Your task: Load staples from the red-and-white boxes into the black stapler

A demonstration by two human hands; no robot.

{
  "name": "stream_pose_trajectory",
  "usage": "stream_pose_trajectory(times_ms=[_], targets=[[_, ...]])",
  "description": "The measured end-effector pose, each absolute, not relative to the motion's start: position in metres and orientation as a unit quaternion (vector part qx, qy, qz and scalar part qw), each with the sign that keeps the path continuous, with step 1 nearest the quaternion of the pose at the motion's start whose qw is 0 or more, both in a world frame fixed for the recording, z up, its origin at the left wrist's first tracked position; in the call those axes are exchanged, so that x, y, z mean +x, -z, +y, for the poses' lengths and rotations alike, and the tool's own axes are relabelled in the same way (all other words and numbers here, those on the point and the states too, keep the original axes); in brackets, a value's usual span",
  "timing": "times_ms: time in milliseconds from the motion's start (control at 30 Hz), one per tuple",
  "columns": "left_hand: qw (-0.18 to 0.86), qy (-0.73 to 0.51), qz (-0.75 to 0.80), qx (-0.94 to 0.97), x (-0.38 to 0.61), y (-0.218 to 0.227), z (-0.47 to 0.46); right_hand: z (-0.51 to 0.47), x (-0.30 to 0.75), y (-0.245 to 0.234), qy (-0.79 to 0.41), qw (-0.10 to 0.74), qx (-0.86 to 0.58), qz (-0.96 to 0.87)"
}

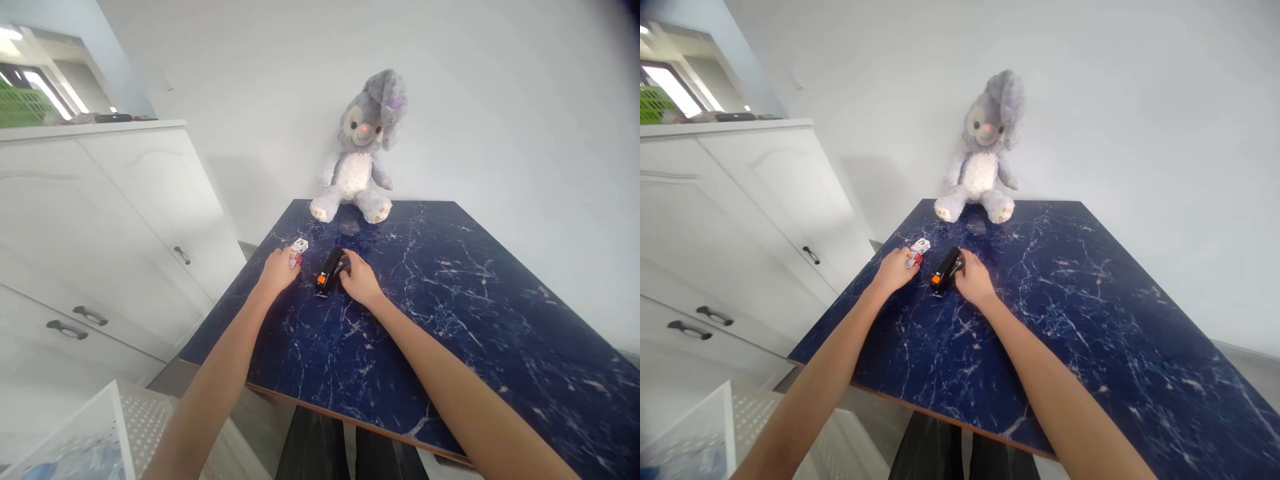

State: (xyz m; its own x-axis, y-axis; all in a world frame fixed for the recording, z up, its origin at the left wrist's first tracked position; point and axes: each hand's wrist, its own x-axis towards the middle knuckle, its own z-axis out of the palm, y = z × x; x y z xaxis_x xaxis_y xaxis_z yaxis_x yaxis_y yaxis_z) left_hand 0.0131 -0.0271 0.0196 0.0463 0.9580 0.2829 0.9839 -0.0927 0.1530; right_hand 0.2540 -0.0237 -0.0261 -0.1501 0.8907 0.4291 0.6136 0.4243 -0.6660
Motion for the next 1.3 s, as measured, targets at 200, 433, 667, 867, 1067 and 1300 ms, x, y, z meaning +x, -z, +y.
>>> stream_pose_trajectory(times_ms=[200, 433, 667, 867, 1067, 1300], targets=[[0.078, 0.125, -0.658, -0.739, 0.02, -0.02, -0.028, -0.024, 0.253, 0.026, -0.166, 0.411, -0.509, -0.738], [0.091, 0.117, -0.654, -0.742, 0.026, -0.019, -0.03, -0.025, 0.252, 0.024, -0.159, 0.411, -0.508, -0.74], [0.026, 0.176, -0.642, -0.746, 0.021, -0.022, -0.03, -0.026, 0.253, 0.024, -0.154, 0.406, -0.509, -0.743], [0.038, 0.233, -0.687, -0.687, 0.004, -0.037, -0.028, -0.025, 0.253, 0.026, -0.155, 0.408, -0.507, -0.743], [0.072, 0.117, -0.648, -0.749, 0.027, -0.026, -0.033, -0.027, 0.253, 0.023, -0.16, 0.401, -0.512, -0.743], [0.074, 0.219, -0.713, -0.662, 0.003, -0.037, -0.029, -0.026, 0.253, 0.024, -0.156, 0.402, -0.512, -0.743]])
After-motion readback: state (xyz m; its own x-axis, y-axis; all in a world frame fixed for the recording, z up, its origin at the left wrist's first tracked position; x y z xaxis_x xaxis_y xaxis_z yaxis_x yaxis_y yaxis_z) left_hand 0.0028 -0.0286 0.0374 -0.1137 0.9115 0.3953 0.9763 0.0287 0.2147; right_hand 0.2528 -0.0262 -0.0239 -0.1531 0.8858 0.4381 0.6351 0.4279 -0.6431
